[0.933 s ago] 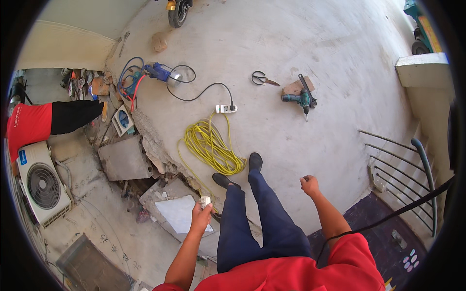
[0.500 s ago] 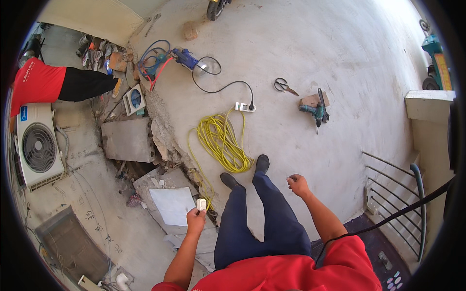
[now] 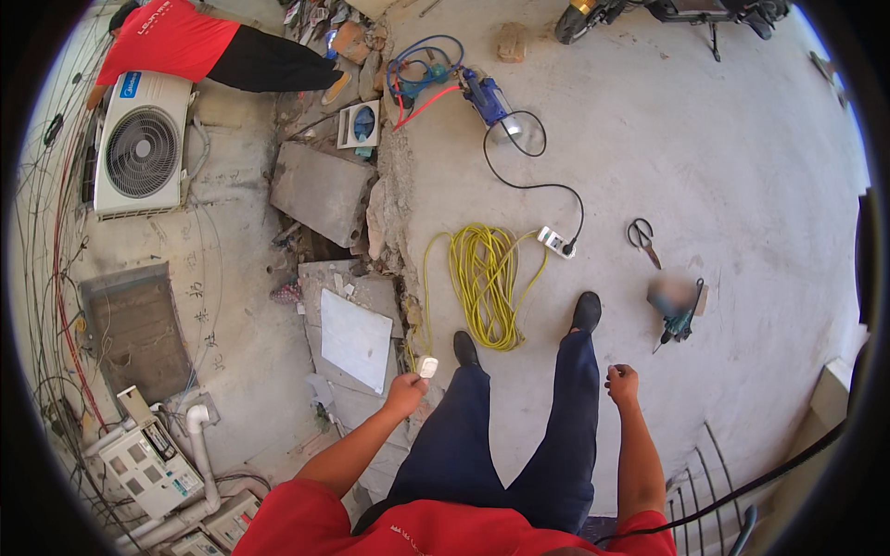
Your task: The person retrieves a vacuum pump and red and blue hoses from a blue three-wheeled vehicle, carries them to an outdoor area with an air conditioner, and connects the hoses to the pump. The person then retrieves a yellow extension cord, walks back to the work area, and plugs the cord into a power strip.
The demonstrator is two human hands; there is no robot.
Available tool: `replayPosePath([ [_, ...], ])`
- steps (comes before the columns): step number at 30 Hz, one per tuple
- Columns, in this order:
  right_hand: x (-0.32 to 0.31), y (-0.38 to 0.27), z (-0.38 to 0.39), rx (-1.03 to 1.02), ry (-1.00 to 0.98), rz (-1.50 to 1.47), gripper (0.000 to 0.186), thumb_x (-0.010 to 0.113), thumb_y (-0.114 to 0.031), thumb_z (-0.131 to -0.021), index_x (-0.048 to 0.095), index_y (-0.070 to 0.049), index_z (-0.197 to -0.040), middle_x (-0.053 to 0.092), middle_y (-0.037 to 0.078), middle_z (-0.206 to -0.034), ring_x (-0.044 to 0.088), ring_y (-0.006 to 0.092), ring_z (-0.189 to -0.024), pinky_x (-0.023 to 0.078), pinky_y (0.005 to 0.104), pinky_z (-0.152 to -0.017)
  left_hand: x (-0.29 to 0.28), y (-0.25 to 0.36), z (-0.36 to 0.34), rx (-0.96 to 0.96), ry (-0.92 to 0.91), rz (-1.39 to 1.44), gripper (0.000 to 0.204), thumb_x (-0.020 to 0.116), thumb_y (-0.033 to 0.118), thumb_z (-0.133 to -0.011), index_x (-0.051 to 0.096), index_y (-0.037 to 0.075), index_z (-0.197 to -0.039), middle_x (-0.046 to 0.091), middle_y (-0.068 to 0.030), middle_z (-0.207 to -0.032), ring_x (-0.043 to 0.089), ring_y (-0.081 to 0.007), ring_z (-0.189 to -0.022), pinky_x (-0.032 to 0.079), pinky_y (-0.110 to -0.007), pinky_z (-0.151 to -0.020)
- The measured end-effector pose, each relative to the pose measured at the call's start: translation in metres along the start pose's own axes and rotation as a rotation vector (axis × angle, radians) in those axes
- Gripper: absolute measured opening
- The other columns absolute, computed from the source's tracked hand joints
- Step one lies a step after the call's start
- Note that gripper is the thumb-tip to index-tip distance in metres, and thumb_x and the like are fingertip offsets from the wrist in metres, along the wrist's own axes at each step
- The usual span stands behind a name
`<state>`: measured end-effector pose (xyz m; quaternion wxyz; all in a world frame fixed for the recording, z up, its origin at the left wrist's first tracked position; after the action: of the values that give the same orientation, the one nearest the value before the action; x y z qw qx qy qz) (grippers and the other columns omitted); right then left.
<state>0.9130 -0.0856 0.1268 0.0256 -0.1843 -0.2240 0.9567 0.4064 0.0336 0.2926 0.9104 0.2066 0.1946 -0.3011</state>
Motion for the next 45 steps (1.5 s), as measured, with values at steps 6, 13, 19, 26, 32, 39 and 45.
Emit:
replayPosePath([
  [6,-0.088,0.02,-0.013,0.067,-0.081,0.077,0.027,0.065,-0.023,-0.099,0.068,0.001,-0.111,0.07,0.01,-0.086,0.069,0.0168,-0.065,0.051,0.0301,-0.047,0.121,0.104,-0.029,0.348,-0.114,-0.169,0.026,0.067,0.024,-0.094,0.069,-0.002,-0.089,0.07,-0.0245,-0.088,0.067,-0.0449,-0.085,0.05,-0.051,-0.075],
  [13,-0.18,0.02,-0.066,-0.062,0.154,0.049,0.031,0.066,-0.024,-0.099,0.067,0.004,-0.111,0.069,0.01,-0.081,0.069,0.0174,-0.06,0.049,0.0298,-0.044,0.228,0.216,-0.104,0.689,0.147,-0.307,0.027,0.064,0.021,-0.096,0.069,-0.001,-0.109,0.07,-0.0254,-0.097,0.067,-0.0449,-0.092,0.053,-0.053,-0.085],
  [19,-0.191,0.007,-0.137,-0.004,0.027,0.131,0.029,0.064,-0.022,-0.099,0.067,0.005,-0.109,0.068,0.012,-0.08,0.068,0.0189,-0.057,0.048,0.0314,-0.042,0.259,0.216,-0.165,0.657,-0.014,-0.084,0.045,0.068,0.028,-0.095,0.065,-0.003,-0.128,0.071,-0.025,-0.112,0.069,-0.0392,-0.105,0.054,-0.046,-0.094],
  [26,-0.158,-0.034,-0.219,-0.074,0.042,0.182,0.028,0.066,-0.02,-0.095,0.066,0.007,-0.103,0.067,0.012,-0.071,0.067,0.0224,-0.051,0.048,0.0354,-0.037,0.208,0.093,-0.211,0.449,-0.033,-0.131,0.036,0.068,0.033,-0.093,0.072,0.001,-0.109,0.073,-0.0217,-0.104,0.069,-0.0412,-0.099,0.054,-0.047,-0.087],
  [32,-0.12,-0.079,-0.25,-0.201,-0.066,0.215,0.032,0.064,-0.021,-0.097,0.067,0.009,-0.108,0.07,0.016,-0.078,0.07,0.0245,-0.057,0.053,0.0374,-0.043,0.141,-0.054,-0.224,0.26,0.318,0.202,0.03,0.068,0.027,-0.092,0.074,0.005,-0.112,0.073,-0.0096,-0.083,0.068,-0.019,-0.066,0.053,-0.036,-0.059],
  [39,-0.113,-0.118,-0.221,-0.156,-0.538,0.021,0.04,0.07,-0.031,-0.096,0.067,0.006,-0.111,0.073,0.018,-0.083,0.072,0.0289,-0.063,0.059,0.0375,-0.054,0.171,-0.18,-0.222,-0.204,0.391,0.847,0.025,0.066,0.023,-0.094,0.07,0.007,-0.113,0.072,-0.0085,-0.093,0.07,-0.0243,-0.072,0.054,-0.042,-0.059],
  [45,-0.153,-0.143,-0.163,0.043,-1.027,-0.312,0.042,0.062,-0.037,-0.103,0.066,0.002,-0.118,0.074,0.017,-0.104,0.074,0.0318,-0.089,0.059,0.0469,-0.083,0.255,-0.159,-0.234,0.454,0.191,-0.478,0.015,0.072,0.024,-0.079,0.072,0.01,-0.086,0.071,-0.0117,-0.082,0.071,-0.0324,-0.076,0.056,-0.049,-0.066],
])
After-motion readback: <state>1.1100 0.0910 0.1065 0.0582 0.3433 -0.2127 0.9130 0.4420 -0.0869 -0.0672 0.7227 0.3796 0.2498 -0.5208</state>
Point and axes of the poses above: each hand's wrist, its own z-axis away from the middle knuckle, its own x-axis out of the palm, y = z × x, the point moved 4 cm from there along -z, towards the middle knuckle
